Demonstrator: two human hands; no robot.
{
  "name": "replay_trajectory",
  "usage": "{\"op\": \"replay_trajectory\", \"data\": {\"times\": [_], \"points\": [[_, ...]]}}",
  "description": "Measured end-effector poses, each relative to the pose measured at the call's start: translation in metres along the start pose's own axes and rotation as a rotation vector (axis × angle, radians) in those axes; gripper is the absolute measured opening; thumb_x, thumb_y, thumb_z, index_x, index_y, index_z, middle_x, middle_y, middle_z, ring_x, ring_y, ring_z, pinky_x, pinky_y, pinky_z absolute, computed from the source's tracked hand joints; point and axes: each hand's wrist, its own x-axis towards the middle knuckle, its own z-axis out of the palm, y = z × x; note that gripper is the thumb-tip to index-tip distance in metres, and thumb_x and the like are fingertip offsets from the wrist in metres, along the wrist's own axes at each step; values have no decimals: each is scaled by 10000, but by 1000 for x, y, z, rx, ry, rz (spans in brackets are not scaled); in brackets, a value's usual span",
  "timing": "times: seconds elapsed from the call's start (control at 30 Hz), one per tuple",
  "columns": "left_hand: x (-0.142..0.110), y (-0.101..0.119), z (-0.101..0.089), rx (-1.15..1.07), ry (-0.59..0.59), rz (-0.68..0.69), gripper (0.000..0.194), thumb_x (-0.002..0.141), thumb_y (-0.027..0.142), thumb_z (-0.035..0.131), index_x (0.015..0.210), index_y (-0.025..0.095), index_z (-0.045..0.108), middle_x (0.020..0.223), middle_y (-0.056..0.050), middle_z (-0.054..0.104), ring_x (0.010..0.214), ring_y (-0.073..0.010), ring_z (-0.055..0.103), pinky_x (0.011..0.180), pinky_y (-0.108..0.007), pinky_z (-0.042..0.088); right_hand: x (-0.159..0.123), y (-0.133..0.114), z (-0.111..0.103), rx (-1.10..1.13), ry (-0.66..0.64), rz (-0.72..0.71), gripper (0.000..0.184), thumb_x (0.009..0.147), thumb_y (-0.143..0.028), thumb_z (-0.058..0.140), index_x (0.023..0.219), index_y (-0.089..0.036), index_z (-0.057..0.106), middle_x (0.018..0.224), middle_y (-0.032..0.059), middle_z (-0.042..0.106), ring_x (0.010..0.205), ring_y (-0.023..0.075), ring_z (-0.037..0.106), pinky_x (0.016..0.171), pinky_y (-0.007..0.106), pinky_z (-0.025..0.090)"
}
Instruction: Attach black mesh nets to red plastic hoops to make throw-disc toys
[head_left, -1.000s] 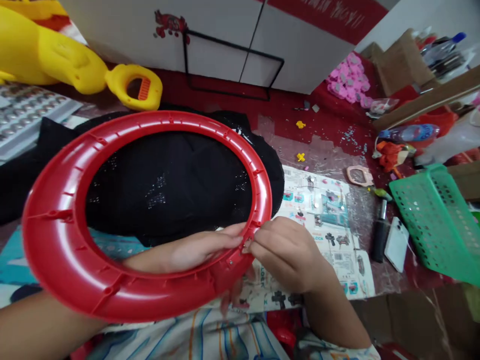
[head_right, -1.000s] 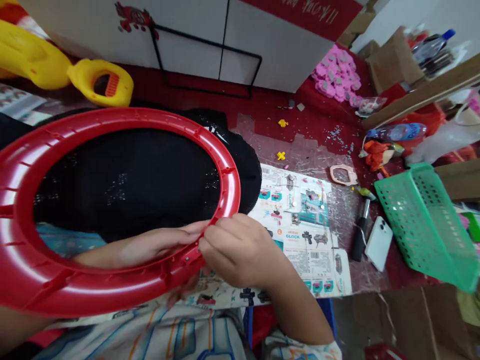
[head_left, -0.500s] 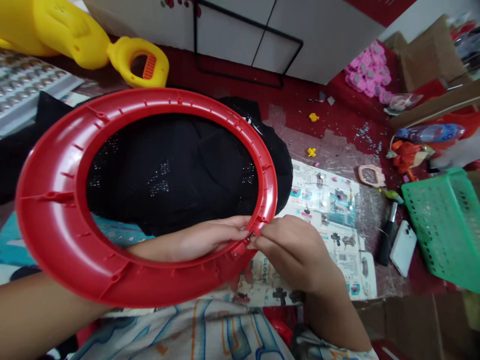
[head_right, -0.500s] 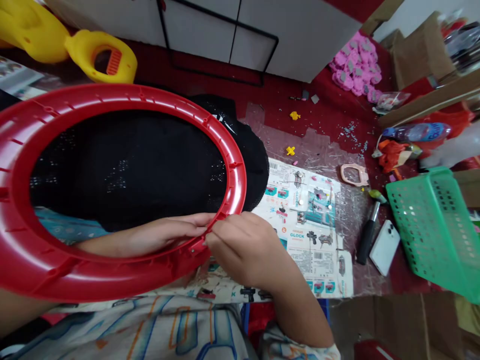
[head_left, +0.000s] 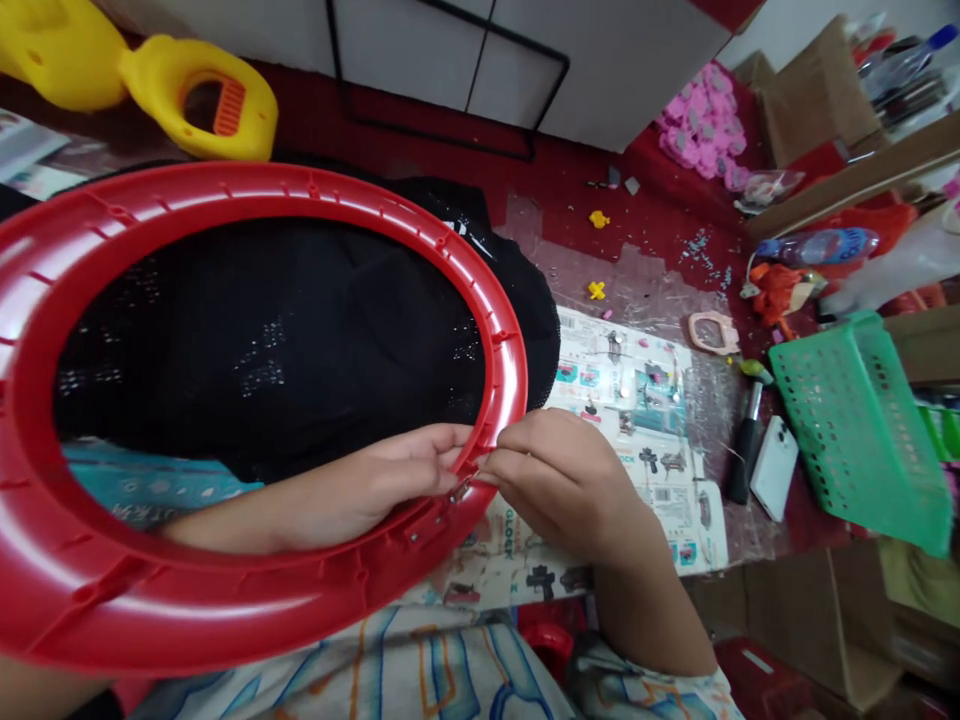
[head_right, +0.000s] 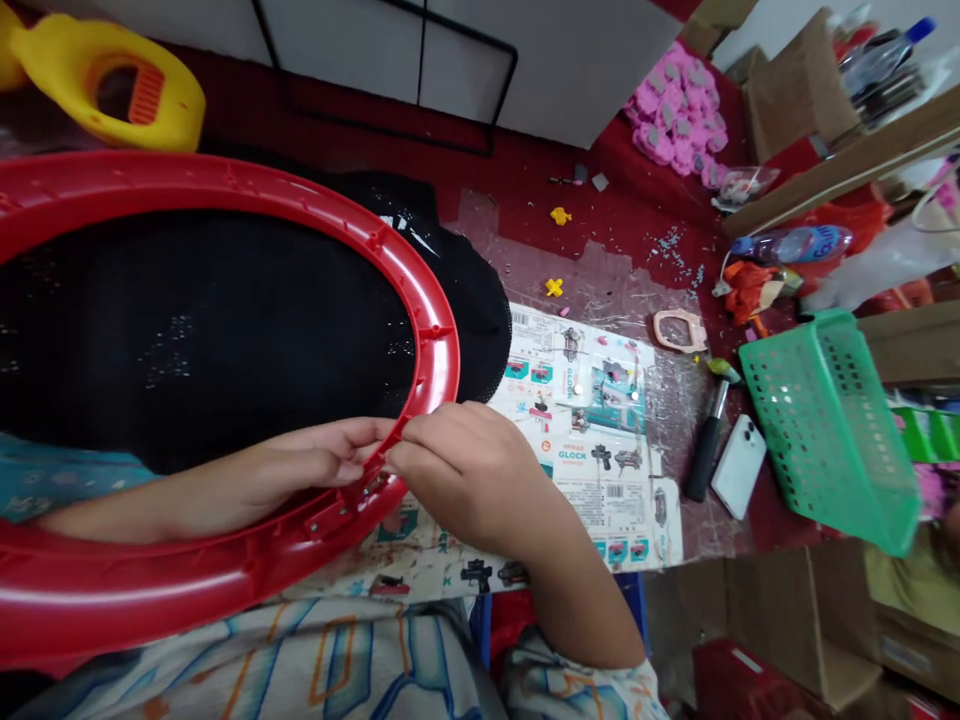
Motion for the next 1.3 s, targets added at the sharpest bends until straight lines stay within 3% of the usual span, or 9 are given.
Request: {"op": "replay_trajectory", "data": {"times": [0.13, 0.27, 0.4, 0.5, 0.7, 0.9, 1.1, 1.3], "points": [[-4, 4, 2, 83, 29, 26, 364, 815, 202, 556, 1176, 244, 579, 1050, -17, 643, 917, -159, 585, 780, -235, 444, 3, 0, 2, 62, -30, 5, 127, 898, -165, 479, 876, -139, 601, 819, 62, 634, 746, 153, 535, 675, 290, 420], [-6, 5, 1, 160, 2, 20, 315, 873, 272, 516, 1183, 273, 577, 1080, 0, 637, 989, -174, 569, 921, -282, 397, 5, 0, 6, 83, -21, 13, 187, 923, -179, 435, 840, -160, 602, 799, 45, 637, 722, 147, 521, 647, 280, 401], [-3, 3, 1, 303, 93, 90, 266, 898, 342, 508, 1119, 241, 615, 1108, -15, 617, 1099, -192, 519, 1010, -298, 331, 5, 3, 8, 77, -31, 33, 189, 916, -160, 442, 840, -146, 615, 816, 57, 636, 733, 147, 528, 661, 278, 416], [0, 0, 1, 297, 105, 34, 298, 901, 376, 510, 1158, 238, 571, 1058, -25, 613, 1028, -194, 548, 927, -312, 403, 5, 7, 8, 61, -54, 74, 167, 905, -149, 457, 871, -132, 619, 842, 78, 622, 764, 155, 533, 681, 282, 437], [3, -3, 1, 89, 17, -41, 295, 895, 340, 541, 1168, 230, 513, 959, -14, 602, 832, -156, 605, 770, -297, 479, 3, 12, 10, 173, -39, 44, 94, 887, -158, 515, 851, -155, 602, 808, 45, 606, 720, 128, 525, 657, 261, 424], [3, 4, 5, 78, -40, -65, 234, 858, 210, 562, 1088, 192, 523, 873, -5, 598, 720, -128, 623, 642, -246, 510, 3, 7, 9, 231, -36, 102, 62, 873, -176, 564, 841, -143, 605, 780, 39, 610, 711, 124, 535, 674, 260, 428], [2, -8, 7, 63, 41, -114, 415, 821, 154, 552, 1206, 263, 443, 886, 24, 544, 795, -162, 625, 665, -306, 556, 1, 2, 9, 254, -113, 198, 132, 892, -201, 550, 801, -136, 620, 798, 50, 628, 716, 122, 547, 670, 248, 429], [-3, -9, 11, 140, 133, -143, 586, 841, 248, 557, 1370, 297, 313, 849, 6, 627, 715, -167, 632, 655, -296, 531, 1, 0, 9, 192, -148, 193, 179, 903, -219, 534, 778, -147, 640, 791, 55, 637, 729, 136, 554, 676, 264, 424]]}}
